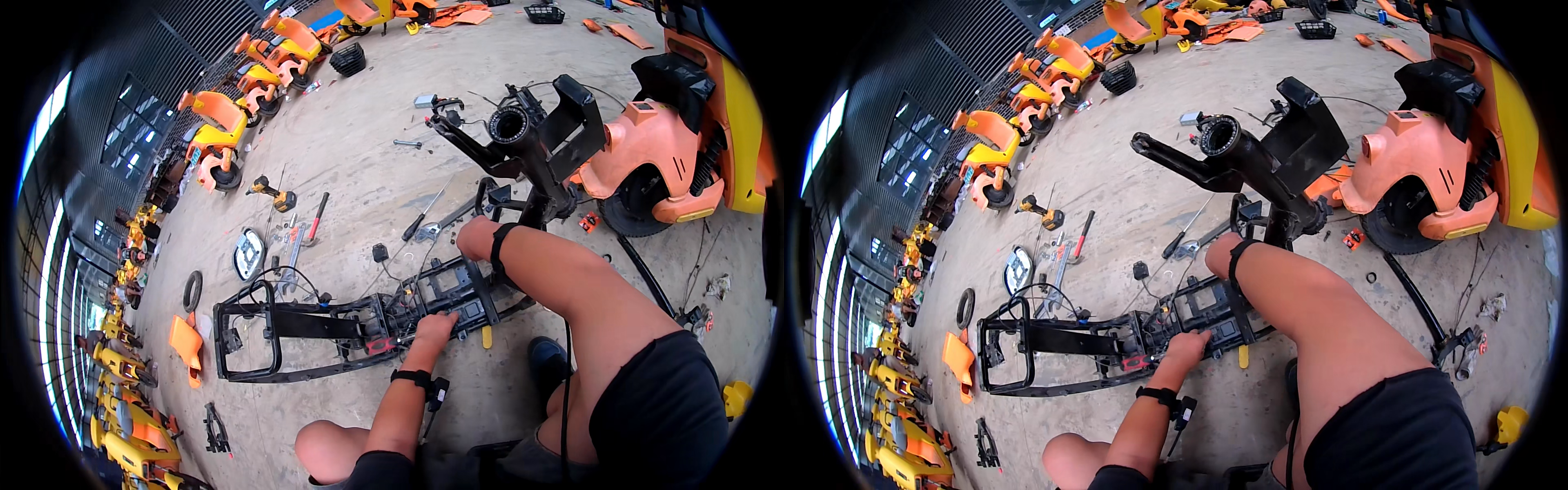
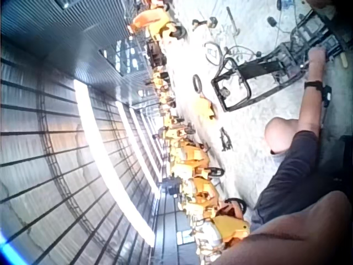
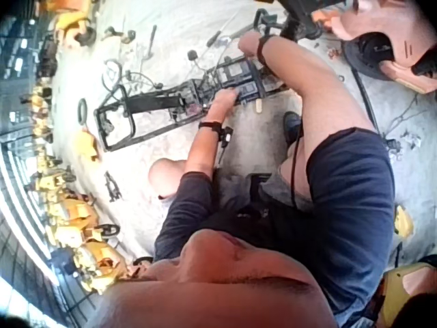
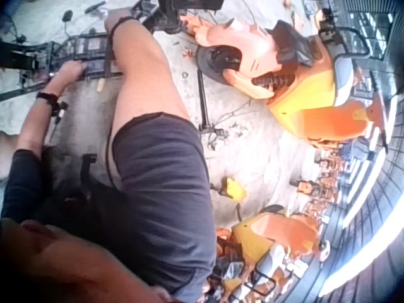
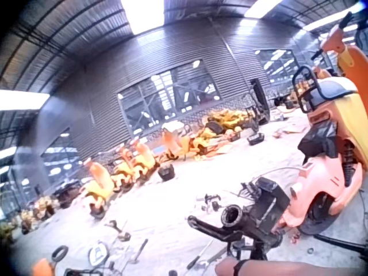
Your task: The person sits on the floor and uses a ratchet wrench to tighten bolts on a black metal scooter frame, holding a component steady with one hand while turning the tool with the other.
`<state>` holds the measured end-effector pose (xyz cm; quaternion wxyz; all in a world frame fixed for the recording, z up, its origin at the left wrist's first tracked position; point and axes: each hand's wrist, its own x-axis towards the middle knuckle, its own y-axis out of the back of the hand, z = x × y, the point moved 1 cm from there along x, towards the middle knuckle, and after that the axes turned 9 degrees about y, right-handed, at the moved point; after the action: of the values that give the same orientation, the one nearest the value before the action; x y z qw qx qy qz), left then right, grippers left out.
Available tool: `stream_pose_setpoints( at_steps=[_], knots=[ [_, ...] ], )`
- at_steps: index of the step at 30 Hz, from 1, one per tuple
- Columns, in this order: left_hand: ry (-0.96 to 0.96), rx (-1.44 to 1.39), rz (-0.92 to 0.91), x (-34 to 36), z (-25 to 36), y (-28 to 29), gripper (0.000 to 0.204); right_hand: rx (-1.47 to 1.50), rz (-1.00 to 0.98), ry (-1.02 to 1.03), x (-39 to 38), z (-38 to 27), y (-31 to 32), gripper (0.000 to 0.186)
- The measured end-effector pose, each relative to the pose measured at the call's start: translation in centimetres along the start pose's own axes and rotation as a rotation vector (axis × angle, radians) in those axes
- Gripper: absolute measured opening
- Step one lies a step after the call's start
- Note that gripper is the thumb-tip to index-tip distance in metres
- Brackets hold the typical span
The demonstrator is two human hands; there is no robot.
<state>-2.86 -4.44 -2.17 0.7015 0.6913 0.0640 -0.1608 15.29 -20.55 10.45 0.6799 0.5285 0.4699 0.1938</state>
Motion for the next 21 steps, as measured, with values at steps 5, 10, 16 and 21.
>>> stream_pose_setpoints(
  at_steps=[5,10,16,21],
  knots=[
    [0.422,-0.308,-0.095,0.0,0.3,-0.1,0.049,0.012,0.016,0.022,-0.4,0.2,-0.4,0.025],
    [0.707,-0.403,-0.180,0.5,0.9,-0.2,0.059,0.071,0.085,-0.018,0.2,-0.4,0.2,0.025],
    [0.795,-0.407,-0.119,0.5,1.9,-0.5,0.057,0.078,0.133,-0.030,0.2,-1.1,0.8,0.024],
    [0.463,-0.194,-0.134,0.3,1.6,1.0,0.046,0.056,0.142,-0.013,-0.1,-0.3,0.2,0.024]
  ],
)
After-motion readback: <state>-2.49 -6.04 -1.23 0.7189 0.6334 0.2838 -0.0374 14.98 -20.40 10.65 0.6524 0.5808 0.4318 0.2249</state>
